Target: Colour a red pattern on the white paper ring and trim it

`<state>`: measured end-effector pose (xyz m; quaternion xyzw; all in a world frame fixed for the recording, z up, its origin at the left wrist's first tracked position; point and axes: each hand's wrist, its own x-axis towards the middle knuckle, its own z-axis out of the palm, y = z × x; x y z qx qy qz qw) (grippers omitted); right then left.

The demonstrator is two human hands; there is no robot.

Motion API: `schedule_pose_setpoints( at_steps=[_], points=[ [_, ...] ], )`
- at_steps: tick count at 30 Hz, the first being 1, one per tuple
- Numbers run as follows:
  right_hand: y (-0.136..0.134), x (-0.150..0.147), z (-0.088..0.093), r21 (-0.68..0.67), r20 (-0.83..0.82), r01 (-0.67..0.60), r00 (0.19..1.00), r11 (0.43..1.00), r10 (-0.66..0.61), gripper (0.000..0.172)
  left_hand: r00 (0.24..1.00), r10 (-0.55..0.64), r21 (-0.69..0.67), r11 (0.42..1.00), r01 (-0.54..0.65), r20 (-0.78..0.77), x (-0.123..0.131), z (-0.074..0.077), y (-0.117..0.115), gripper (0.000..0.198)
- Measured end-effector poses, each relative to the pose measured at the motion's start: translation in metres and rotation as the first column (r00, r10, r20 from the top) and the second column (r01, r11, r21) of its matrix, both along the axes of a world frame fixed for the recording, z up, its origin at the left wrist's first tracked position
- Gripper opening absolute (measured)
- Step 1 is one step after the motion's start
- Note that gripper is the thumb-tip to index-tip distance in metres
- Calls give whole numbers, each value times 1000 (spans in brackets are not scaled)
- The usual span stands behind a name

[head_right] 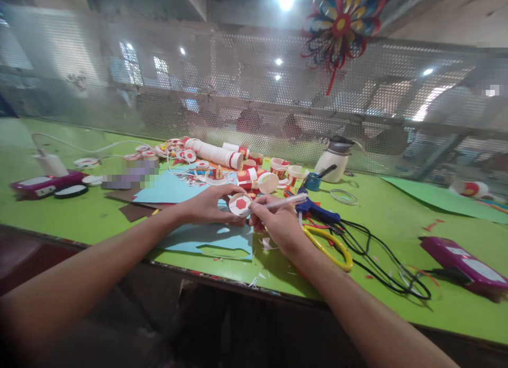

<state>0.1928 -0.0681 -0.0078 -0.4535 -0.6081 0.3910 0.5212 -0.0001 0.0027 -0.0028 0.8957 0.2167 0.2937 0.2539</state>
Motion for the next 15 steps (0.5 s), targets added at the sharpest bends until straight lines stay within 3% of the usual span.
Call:
schedule_pose_setpoints(
  at_steps=[15],
  points=[
    [4, 2, -3, 67, -44, 20, 999, 998, -17, 19, 1000, 12, -4, 1000, -12, 0, 0, 1, -2, 54]
  ],
)
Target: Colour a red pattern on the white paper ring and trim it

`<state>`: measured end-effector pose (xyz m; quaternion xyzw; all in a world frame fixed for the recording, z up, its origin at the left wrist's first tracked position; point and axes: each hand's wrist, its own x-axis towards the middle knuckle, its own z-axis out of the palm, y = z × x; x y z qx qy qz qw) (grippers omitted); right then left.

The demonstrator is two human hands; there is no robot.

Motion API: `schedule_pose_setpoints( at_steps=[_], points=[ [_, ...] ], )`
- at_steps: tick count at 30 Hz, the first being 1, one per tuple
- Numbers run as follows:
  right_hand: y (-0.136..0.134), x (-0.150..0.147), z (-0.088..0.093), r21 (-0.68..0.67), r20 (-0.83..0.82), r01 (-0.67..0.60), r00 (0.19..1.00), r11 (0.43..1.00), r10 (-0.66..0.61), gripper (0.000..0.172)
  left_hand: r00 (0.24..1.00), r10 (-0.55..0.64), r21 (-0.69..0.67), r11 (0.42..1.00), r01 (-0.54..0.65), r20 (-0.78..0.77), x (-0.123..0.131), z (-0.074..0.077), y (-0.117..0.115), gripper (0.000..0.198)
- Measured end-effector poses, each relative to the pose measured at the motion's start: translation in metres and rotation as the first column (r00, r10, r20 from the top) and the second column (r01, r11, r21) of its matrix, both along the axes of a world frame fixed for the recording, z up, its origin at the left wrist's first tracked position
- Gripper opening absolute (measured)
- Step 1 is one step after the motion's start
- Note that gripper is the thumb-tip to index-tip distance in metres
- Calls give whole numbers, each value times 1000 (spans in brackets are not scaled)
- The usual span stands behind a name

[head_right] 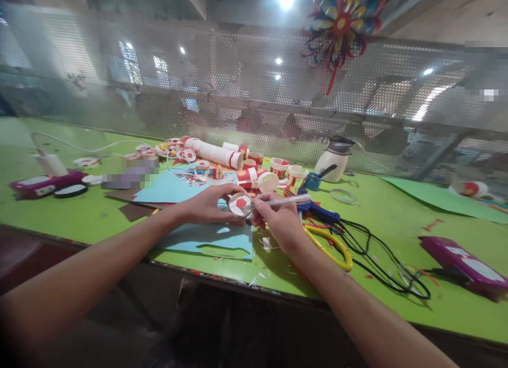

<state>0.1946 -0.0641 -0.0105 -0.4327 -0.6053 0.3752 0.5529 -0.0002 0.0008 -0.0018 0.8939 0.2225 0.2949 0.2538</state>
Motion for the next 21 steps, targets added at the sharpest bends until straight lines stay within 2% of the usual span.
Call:
schedule_pose_setpoints(
  at_steps=[21],
  points=[
    [-6, -5, 5, -79, 52, 7, 999, 997, -3, 20, 1000, -15, -10, 1000, 15, -6, 0, -1, 1, 53]
  ],
)
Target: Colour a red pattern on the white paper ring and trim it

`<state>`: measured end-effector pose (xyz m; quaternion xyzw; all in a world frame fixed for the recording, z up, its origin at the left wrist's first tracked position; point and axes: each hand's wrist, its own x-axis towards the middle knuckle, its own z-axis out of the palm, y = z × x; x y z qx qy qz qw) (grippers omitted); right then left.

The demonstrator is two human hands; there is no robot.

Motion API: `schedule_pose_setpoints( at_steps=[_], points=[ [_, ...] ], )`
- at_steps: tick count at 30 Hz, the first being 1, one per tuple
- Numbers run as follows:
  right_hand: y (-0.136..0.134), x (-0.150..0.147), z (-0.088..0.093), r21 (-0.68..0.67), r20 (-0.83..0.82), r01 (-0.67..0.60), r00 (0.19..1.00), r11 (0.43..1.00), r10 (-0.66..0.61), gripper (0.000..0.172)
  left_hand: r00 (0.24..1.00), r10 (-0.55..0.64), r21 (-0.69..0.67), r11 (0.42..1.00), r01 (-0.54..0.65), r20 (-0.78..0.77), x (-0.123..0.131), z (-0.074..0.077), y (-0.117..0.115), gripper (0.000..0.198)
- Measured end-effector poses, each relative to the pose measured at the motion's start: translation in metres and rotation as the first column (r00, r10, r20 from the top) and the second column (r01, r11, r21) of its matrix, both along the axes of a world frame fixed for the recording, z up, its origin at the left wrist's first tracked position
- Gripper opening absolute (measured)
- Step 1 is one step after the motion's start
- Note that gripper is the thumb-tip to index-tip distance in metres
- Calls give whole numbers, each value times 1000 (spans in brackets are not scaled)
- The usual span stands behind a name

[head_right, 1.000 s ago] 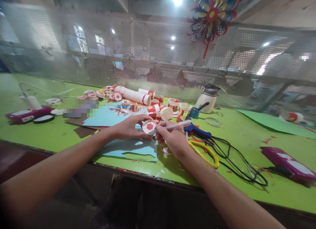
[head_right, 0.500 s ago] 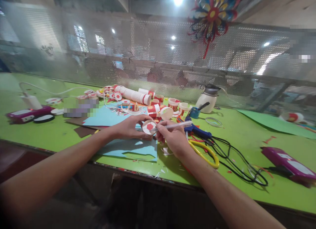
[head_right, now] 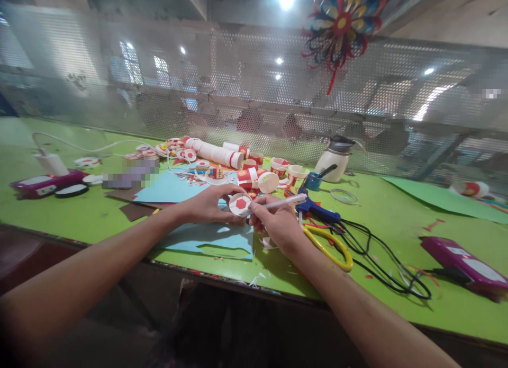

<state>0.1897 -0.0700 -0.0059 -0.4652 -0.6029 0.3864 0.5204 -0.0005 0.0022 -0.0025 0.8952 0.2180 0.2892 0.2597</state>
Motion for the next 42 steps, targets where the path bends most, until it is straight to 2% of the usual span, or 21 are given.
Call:
schedule_pose_setpoints(
  at_steps=[5, 12, 20, 34, 38, 42],
  points=[
    [1, 2, -2, -9, -15, -15, 1000, 1000, 15, 19, 1000, 1, -2, 1000, -1, -3, 0, 0, 0, 54],
    [5, 4, -4, 73, -50, -11, 999, 997, 15, 18, 1000, 1, -1, 1000, -1, 3, 0, 0, 0, 54],
    [4, 4, -5, 69, 16, 5, 1000, 998, -6, 18, 1000, -1, -14, 1000, 1, 0, 0, -1, 0, 54],
    [1, 3, -2, 58, -11, -17, 1000, 998, 18, 20, 1000, 13, 2, 1000, -13, -6, 0, 0, 1, 55],
    [3, 4, -3, 98, -21, 7, 1000, 995, -4, 21, 1000, 23, -5, 1000, -23, -6, 0, 2, -1, 52],
    [3, 3, -2, 83, -20, 24, 1000, 996, -23, 21, 1000, 15, -19, 1000, -15, -5, 0, 1, -1, 51]
  ],
)
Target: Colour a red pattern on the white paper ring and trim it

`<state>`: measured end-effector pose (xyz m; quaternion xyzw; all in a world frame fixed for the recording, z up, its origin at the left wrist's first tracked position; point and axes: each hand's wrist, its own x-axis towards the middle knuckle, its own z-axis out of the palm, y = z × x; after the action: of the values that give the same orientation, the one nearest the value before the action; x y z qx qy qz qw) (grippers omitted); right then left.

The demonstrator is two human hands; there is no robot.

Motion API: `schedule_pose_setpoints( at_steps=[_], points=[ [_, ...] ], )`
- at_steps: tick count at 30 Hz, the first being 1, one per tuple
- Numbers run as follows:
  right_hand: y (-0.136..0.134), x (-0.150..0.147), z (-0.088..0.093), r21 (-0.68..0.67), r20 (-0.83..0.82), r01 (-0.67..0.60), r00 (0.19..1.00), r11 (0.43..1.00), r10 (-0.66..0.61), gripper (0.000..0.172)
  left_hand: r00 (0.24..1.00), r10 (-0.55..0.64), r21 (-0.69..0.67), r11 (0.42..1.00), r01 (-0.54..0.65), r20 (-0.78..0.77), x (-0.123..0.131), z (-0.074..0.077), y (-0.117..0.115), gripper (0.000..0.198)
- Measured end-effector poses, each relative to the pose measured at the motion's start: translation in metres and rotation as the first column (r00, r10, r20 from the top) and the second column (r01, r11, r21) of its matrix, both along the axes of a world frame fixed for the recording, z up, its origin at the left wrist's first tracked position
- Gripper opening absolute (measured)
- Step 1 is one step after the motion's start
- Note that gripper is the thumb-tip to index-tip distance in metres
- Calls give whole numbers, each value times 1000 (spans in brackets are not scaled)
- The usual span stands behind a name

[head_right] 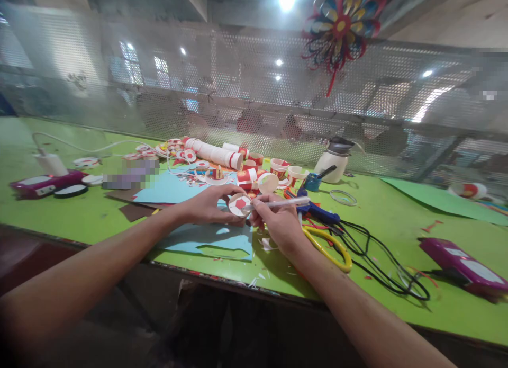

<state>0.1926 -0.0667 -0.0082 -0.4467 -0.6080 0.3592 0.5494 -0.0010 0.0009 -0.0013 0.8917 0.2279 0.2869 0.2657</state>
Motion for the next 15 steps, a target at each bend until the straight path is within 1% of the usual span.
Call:
schedule_pose_setpoints(
  at_steps=[15],
  points=[
    [-1, 0, 2, -10, 37, -12, 999, 1000, 12, 21, 1000, 1, 24, 1000, -1, -9, 0, -1, 2, 51]
  ],
)
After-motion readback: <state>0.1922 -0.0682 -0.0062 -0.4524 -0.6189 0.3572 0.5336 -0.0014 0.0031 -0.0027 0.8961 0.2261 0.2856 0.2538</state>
